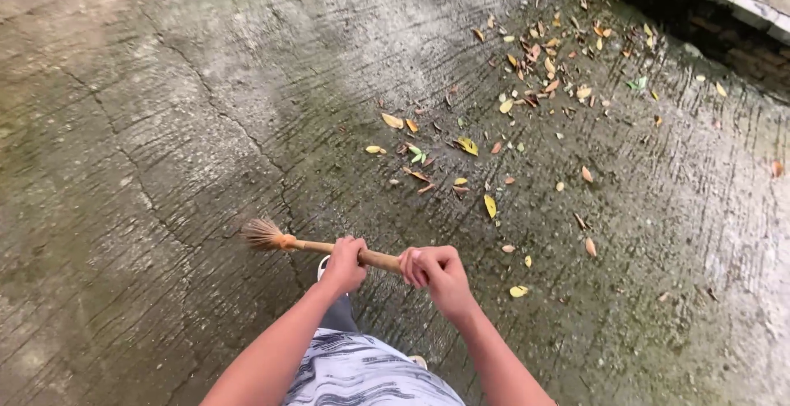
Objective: Sweeping dry leaves and debris from a concrete outdoor surface using a broom.
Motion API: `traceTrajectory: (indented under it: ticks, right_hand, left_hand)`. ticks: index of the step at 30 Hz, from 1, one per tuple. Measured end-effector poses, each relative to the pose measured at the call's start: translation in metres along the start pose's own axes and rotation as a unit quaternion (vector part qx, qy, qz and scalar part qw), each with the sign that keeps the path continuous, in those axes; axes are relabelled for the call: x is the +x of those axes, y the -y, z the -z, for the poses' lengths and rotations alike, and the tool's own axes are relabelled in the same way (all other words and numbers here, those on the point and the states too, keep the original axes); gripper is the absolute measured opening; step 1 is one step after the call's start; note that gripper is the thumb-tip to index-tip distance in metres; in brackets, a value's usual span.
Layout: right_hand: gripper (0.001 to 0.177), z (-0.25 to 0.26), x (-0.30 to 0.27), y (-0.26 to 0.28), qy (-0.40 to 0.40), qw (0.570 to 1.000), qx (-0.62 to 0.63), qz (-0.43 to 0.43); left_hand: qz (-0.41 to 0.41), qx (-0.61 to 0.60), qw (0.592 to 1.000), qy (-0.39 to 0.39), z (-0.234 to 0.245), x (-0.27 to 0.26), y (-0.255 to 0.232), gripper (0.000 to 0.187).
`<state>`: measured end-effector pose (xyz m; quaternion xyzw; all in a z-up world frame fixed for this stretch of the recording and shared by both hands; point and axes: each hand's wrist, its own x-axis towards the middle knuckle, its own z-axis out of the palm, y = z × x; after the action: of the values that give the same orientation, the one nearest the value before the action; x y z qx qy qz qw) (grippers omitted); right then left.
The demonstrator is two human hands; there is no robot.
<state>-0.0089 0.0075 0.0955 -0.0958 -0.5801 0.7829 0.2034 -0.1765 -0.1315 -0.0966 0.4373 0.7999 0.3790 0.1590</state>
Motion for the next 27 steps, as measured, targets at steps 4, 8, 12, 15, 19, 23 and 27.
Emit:
traceTrajectory:
  ticks: [4,8,12,15,19,23,27]
  right_hand:
    - [0.046,-0.007,0.029,-0.015,-0.016,0.998,-0.036,-0.058]
    - [0.036,-0.013,0.050,0.029,-0.082,0.962,-0.231,-0.121]
    - [0.037,-0.019,0.077,0.070,-0.049,0.913,-0.404,0.041]
    - [0.035,-0.044,0.107,0.096,-0.075,0.915,-0.394,0.036]
    - [0.039,-0.069,0.148,0.112,-0.123,0.944,-0.291,0.091]
    - [0.042,-0.071,0.189,0.074,-0.112,0.967,-0.202,0.108]
    - [0.041,-0.058,0.215,-0.019,-0.078,0.989,-0.127,0.016]
  left_hand:
    - [0.025,-0.007,0.997,0.068,-0.042,0.035,0.051,0.026]
    - [-0.018,-0.116,0.991,0.066,-0.051,0.078,-0.007,0.051]
    - [-0.092,-0.179,0.972,0.118,-0.066,0.131,-0.052,0.052]
    - [-0.131,-0.201,0.961,0.140,-0.031,0.167,-0.084,0.042]
    - [-0.158,-0.199,0.958,0.134,0.049,0.198,-0.090,0.034]
    - [-0.077,-0.083,0.984,0.135,0.094,0.205,-0.017,0.033]
    - [0.057,0.034,0.987,0.149,0.115,0.216,0.062,0.028]
